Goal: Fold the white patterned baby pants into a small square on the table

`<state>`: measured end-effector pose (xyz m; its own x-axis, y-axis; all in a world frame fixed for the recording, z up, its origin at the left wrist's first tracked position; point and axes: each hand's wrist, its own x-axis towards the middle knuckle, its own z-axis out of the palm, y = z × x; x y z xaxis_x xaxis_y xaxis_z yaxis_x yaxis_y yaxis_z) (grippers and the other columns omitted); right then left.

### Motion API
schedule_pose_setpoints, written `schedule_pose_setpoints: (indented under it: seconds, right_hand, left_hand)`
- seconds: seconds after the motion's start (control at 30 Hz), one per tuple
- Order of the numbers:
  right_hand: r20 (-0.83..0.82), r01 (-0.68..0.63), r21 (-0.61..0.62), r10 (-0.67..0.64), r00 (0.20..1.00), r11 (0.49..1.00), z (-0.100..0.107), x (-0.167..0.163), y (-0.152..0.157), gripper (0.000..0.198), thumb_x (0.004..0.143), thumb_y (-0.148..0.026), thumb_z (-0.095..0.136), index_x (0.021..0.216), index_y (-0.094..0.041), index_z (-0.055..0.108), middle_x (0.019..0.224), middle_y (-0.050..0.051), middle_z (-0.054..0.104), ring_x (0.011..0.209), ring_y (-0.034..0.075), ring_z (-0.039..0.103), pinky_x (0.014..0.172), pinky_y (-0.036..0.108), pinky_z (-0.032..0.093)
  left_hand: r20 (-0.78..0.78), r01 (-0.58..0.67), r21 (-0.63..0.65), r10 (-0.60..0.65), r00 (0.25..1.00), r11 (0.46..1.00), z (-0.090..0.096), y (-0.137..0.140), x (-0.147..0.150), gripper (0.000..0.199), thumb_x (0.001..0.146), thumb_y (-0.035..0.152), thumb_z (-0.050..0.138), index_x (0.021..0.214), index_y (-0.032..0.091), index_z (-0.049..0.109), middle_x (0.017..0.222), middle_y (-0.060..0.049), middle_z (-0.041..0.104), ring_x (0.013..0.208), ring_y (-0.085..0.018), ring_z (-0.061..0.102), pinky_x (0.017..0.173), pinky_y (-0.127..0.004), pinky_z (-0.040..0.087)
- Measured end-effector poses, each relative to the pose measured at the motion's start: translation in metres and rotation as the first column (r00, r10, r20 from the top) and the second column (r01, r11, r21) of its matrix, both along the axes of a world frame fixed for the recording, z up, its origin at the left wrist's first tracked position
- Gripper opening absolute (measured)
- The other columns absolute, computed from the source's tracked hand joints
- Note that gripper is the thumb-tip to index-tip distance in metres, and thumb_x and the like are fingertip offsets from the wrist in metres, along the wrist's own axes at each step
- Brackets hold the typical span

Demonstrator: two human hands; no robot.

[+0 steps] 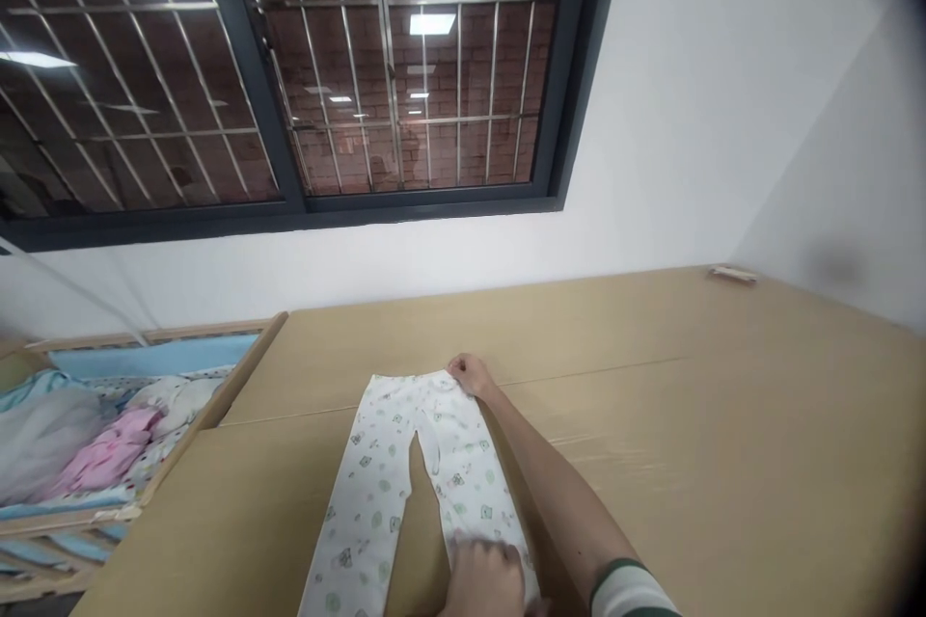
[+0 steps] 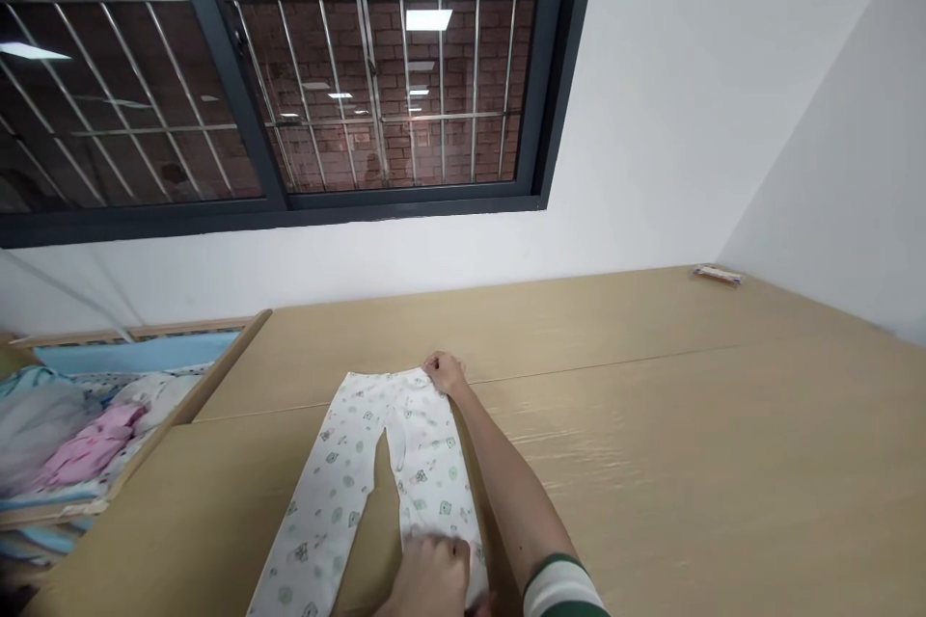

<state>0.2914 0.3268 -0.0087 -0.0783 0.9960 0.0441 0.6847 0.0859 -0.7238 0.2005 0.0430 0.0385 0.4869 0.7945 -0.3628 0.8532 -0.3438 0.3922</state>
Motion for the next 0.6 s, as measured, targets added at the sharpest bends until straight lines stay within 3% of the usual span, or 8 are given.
schedule_pose_setpoints:
  seconds: [0.07, 0.13, 0.33, 0.47, 0.6]
  right_hand:
    - [-0.006, 0.004, -0.011, -0.004, 1.0, 1.0, 0.001, -0.001, -0.002, 0.011, 0.084, -0.028, 0.062, 0.086, -0.019, 0.067, 0.079, 0.0, 0.067, 0.078, 0.013, 0.06, 0.074, 0.022, 0.043]
    - [-0.015, 0.003, -0.017, -0.004, 1.0, 1.0, 0.004, -0.001, -0.004, 0.01, 0.083, -0.028, 0.063, 0.085, -0.019, 0.066, 0.076, -0.001, 0.066, 0.076, 0.013, 0.059, 0.072, 0.022, 0.042]
    - [-0.06, -0.048, -0.016, 0.047, 0.997, 0.999, 0.018, 0.0, -0.008, 0.007, 0.084, -0.024, 0.061, 0.086, -0.017, 0.06, 0.071, -0.003, 0.062, 0.068, 0.011, 0.056, 0.064, 0.019, 0.041]
    - [-0.088, -0.085, -0.005, 0.084, 0.993, 0.996, 0.037, -0.005, -0.004, 0.014, 0.084, -0.024, 0.063, 0.093, -0.017, 0.056, 0.067, -0.004, 0.059, 0.063, 0.011, 0.055, 0.059, 0.02, 0.041]
    - [-0.073, -0.078, -0.005, 0.078, 0.994, 0.997, 0.06, -0.034, 0.003, 0.025, 0.08, -0.025, 0.07, 0.098, -0.018, 0.054, 0.069, -0.003, 0.062, 0.061, 0.011, 0.057, 0.057, 0.02, 0.04]
  left_hand:
    - [-0.001, 0.0, 0.004, 0.0, 1.0, 1.0, 0.0, -0.002, 0.005, 0.067, 0.078, 0.053, 0.055, 0.124, 0.005, 0.062, 0.112, -0.026, 0.066, 0.104, -0.043, 0.06, 0.1, -0.066, 0.034]
    - [-0.001, 0.006, -0.01, -0.006, 1.0, 1.0, 0.0, -0.004, 0.009, 0.058, 0.08, 0.045, 0.054, 0.123, 0.006, 0.062, 0.113, -0.025, 0.065, 0.103, -0.042, 0.061, 0.096, -0.062, 0.039]
    - [0.097, -0.07, 0.01, 0.069, 0.993, 0.997, 0.0, -0.009, -0.002, 0.034, 0.078, 0.032, 0.052, 0.1, 0.014, 0.071, 0.104, -0.018, 0.069, 0.1, -0.035, 0.062, 0.087, -0.045, 0.045]
    - [0.193, -0.172, -0.083, 0.185, 0.964, 0.982, -0.002, -0.011, -0.039, 0.022, 0.08, 0.03, 0.052, 0.086, 0.019, 0.07, 0.091, -0.01, 0.073, 0.084, -0.025, 0.067, 0.071, -0.031, 0.045]
    - [0.363, -0.342, -0.164, 0.38, 0.851, 0.925, -0.011, -0.025, -0.095, 0.019, 0.085, 0.028, 0.051, 0.072, 0.022, 0.063, 0.071, -0.002, 0.071, 0.066, -0.016, 0.065, 0.059, -0.023, 0.041]
